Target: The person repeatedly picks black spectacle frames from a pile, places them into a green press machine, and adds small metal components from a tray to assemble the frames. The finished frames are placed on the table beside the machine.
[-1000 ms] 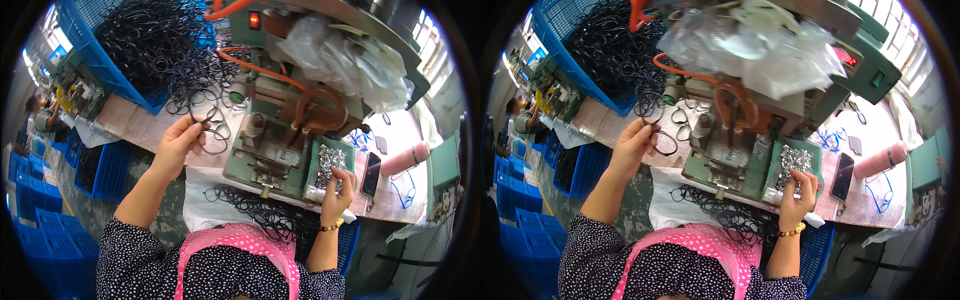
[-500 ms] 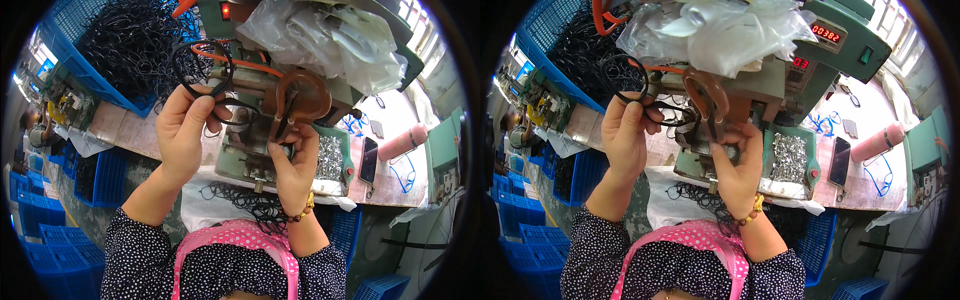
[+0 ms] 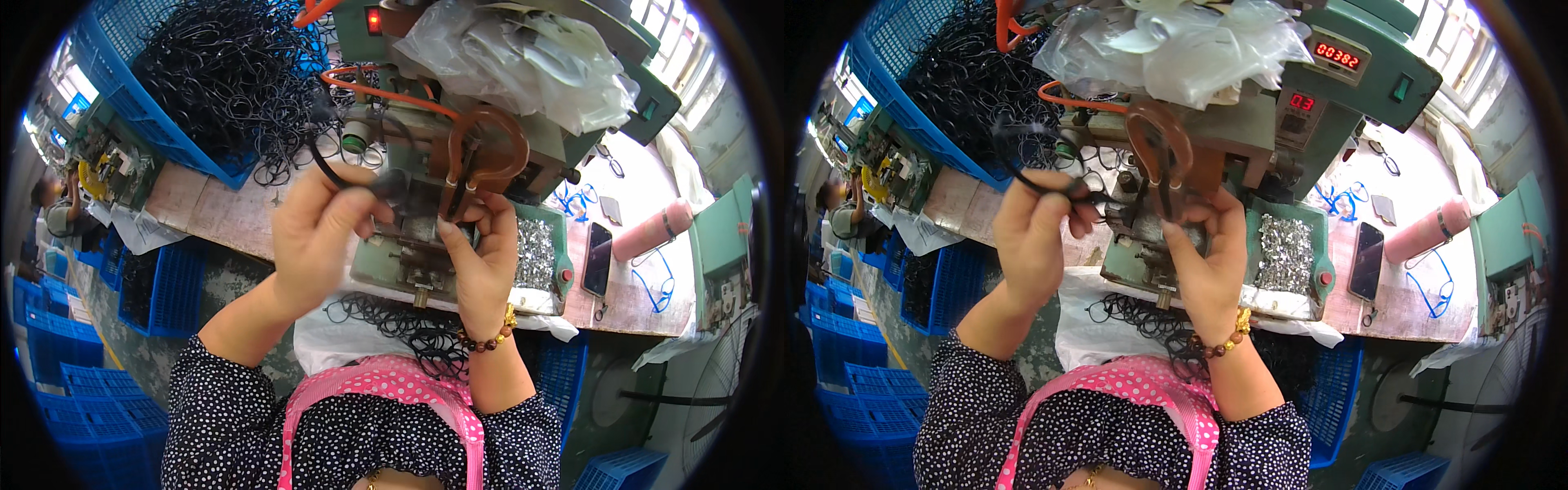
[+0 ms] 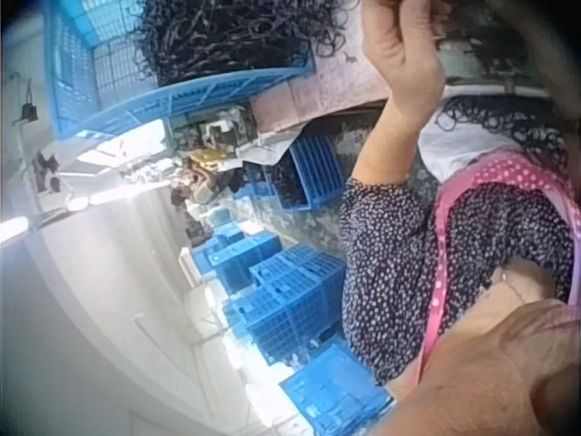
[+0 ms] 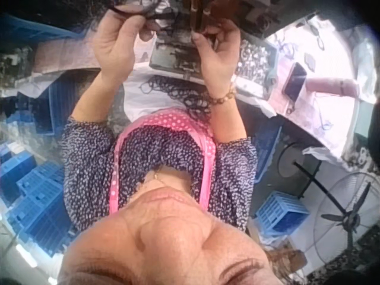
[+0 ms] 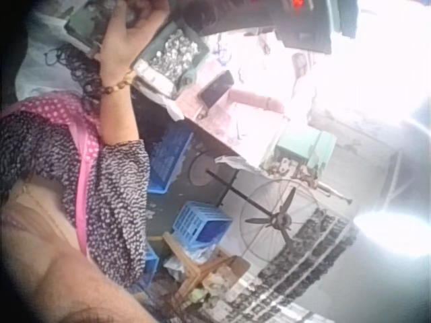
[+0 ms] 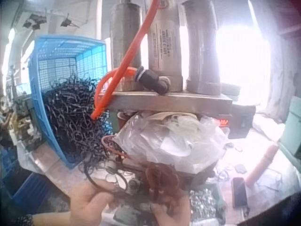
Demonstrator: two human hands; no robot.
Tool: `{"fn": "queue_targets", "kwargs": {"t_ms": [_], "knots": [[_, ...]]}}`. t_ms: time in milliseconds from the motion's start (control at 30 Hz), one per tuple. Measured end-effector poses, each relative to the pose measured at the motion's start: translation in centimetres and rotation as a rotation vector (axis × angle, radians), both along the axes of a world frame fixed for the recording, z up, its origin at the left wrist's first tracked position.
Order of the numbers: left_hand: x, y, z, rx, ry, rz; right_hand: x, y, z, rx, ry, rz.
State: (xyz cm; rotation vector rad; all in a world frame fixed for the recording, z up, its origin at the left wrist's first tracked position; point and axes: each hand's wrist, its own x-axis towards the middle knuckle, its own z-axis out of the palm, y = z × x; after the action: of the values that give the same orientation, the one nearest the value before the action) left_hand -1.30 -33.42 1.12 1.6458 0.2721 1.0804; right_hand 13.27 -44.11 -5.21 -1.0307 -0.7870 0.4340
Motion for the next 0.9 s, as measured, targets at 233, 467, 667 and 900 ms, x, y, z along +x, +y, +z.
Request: {"fn": "queue_targets", "kwargs": {"t_ms": [233,467,667,900], "knots": [[2.5,-1.6,-1.3,0.091,0.192,-0.141,2.4,-2.3,-0.8,-0.071,-0.14,-0.133],[3.7,-1.3,-2.3,0.307,0.183,-0.065,5.1,-5.9,-1.4,-0.072,-0.114,-0.325],[4.1,-1.2,-3.2,0.546,0.081,0.018,8.3,-8.6,-5.4,-0.217,-0.153,-0.67],[4.3,-1.2,-3.5,0.558,0.041,0.01,8.1,-9.2,-7.2,-0.687,-0.969,-0.616]]}}
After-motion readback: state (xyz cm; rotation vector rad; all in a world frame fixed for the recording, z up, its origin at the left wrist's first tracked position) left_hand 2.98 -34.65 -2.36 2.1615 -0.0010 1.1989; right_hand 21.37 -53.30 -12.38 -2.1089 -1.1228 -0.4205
